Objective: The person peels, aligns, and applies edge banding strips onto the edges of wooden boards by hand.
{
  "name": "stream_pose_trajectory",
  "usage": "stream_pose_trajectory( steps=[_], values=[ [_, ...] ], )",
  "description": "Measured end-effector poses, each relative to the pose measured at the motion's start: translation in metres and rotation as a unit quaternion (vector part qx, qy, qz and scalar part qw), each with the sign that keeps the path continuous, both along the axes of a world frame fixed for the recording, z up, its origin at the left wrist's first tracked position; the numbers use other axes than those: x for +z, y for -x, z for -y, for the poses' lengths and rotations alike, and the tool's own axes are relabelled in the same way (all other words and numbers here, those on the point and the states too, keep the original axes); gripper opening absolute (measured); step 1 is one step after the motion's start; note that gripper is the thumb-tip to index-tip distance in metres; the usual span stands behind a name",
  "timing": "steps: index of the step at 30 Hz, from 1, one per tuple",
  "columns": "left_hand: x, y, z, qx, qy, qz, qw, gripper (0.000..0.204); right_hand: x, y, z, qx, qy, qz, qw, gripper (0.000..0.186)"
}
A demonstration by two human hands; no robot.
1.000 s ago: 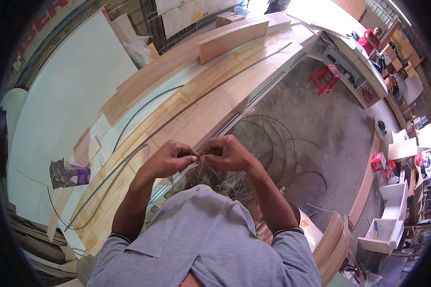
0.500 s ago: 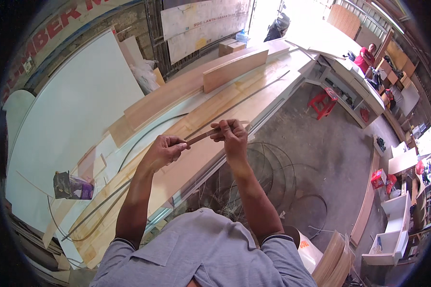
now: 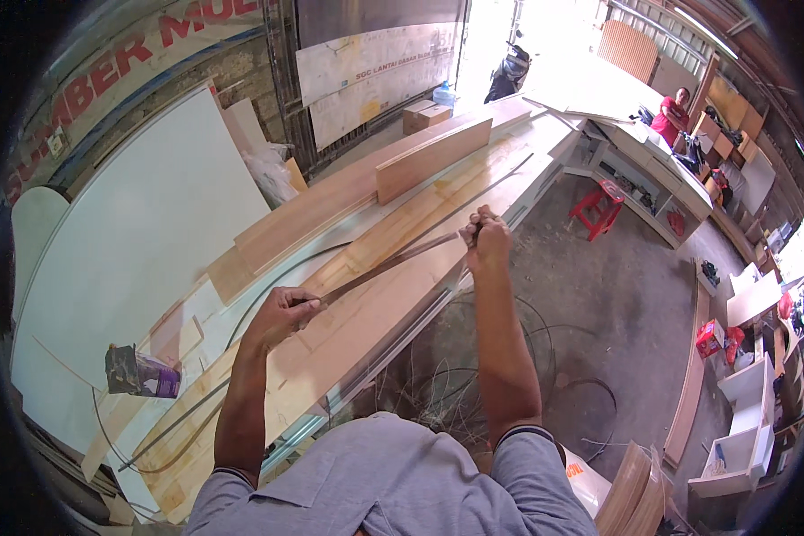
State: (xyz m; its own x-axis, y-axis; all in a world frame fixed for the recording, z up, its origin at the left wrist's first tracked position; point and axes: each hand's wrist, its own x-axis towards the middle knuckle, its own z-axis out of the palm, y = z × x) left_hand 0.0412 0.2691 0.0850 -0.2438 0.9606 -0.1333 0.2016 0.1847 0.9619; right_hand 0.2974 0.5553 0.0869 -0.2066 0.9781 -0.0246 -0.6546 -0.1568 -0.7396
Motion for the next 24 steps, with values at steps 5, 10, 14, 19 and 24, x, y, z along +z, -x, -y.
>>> stream_pose_trajectory(
  steps=[5,10,14,19,24],
  values=[
    [-0.008,0.037,0.011,0.0,-0.004,0.032,0.999,0.016,0.019,-0.019,-0.054,-0.055,0.042,-0.05,0.996,0.017],
    [-0.002,0.075,0.021,-0.012,-0.021,0.013,1.0,0.013,0.038,-0.063,-0.108,-0.064,0.025,-0.084,0.994,0.019],
    [0.012,0.099,0.027,-0.02,-0.012,-0.028,0.999,0.014,0.057,-0.093,-0.14,-0.111,-0.003,-0.064,0.992,0.019],
    [0.024,0.135,0.032,-0.017,0.002,-0.074,0.997,0.013,0.082,-0.149,-0.178,-0.149,-0.026,-0.074,0.986,0.017],
    [0.023,0.176,0.038,0.009,-0.021,-0.106,0.994,0.013,0.096,-0.198,-0.21,-0.181,-0.046,-0.051,0.981,0.019]
  ],
)
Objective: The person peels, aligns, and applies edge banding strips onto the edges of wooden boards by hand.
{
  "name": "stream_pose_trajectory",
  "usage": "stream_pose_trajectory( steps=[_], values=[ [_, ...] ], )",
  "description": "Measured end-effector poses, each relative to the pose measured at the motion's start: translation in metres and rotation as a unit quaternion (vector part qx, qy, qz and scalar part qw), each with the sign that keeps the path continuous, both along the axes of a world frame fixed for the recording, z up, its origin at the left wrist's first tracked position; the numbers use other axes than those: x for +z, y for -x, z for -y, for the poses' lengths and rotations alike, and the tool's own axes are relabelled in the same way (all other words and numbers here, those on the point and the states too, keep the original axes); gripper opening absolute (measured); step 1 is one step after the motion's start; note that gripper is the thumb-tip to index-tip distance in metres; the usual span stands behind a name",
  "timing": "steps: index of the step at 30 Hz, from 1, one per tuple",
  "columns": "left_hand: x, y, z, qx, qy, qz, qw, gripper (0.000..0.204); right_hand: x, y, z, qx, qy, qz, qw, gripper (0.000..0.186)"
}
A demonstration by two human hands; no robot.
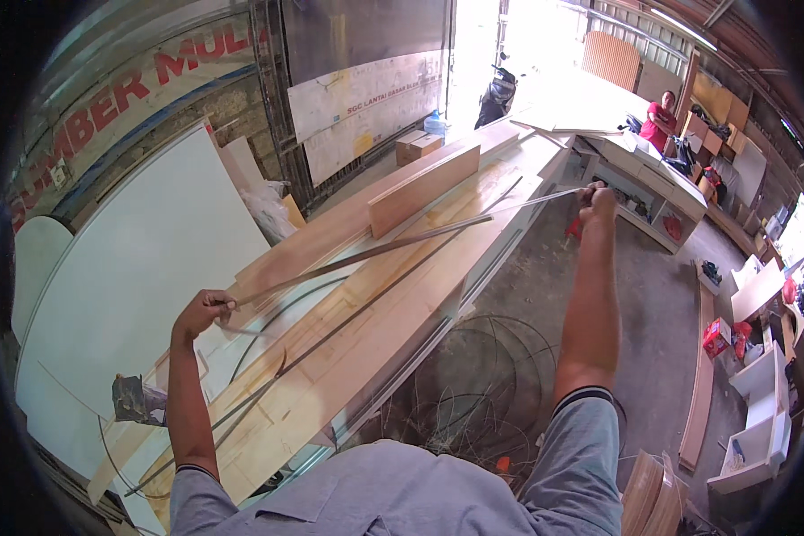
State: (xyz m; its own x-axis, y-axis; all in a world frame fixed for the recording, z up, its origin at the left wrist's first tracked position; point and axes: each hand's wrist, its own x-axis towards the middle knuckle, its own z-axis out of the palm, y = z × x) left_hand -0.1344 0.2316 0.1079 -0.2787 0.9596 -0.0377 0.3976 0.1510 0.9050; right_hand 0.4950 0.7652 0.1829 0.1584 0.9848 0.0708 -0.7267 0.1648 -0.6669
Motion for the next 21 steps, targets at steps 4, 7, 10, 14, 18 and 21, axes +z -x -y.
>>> stream_pose_trajectory(
  steps=[4,7,10,14,18,21],
  values=[
    [0.007,0.018,-0.007,0.015,0.003,-0.026,1.0,0.012,0.011,-0.07,-0.023,-0.053,0.016,0.016,0.998,0.02],
    [0.015,0.028,-0.003,0.028,0.024,-0.04,0.999,0.012,0.018,-0.106,-0.02,-0.04,0.02,0.023,0.999,0.021],
    [0.013,0.047,0.005,0.034,0.02,-0.04,0.998,0.013,0.029,-0.139,-0.013,-0.097,0.014,0.028,0.995,0.023],
    [0.022,0.057,0.013,0.059,0.046,-0.07,0.995,0.012,0.025,-0.196,-0.01,-0.16,-0.002,0.073,0.984,0.023],
    [0.013,0.07,-0.005,0.042,0.051,-0.069,0.995,0.012,0.035,-0.34,-0.026,-0.169,0.006,0.036,0.985,0.024],
    [0.025,0.065,-0.001,0.042,0.059,-0.051,0.996,0.008,0.028,-0.428,-0.014,-0.155,-0.046,0.022,0.987,0.026]
  ],
)
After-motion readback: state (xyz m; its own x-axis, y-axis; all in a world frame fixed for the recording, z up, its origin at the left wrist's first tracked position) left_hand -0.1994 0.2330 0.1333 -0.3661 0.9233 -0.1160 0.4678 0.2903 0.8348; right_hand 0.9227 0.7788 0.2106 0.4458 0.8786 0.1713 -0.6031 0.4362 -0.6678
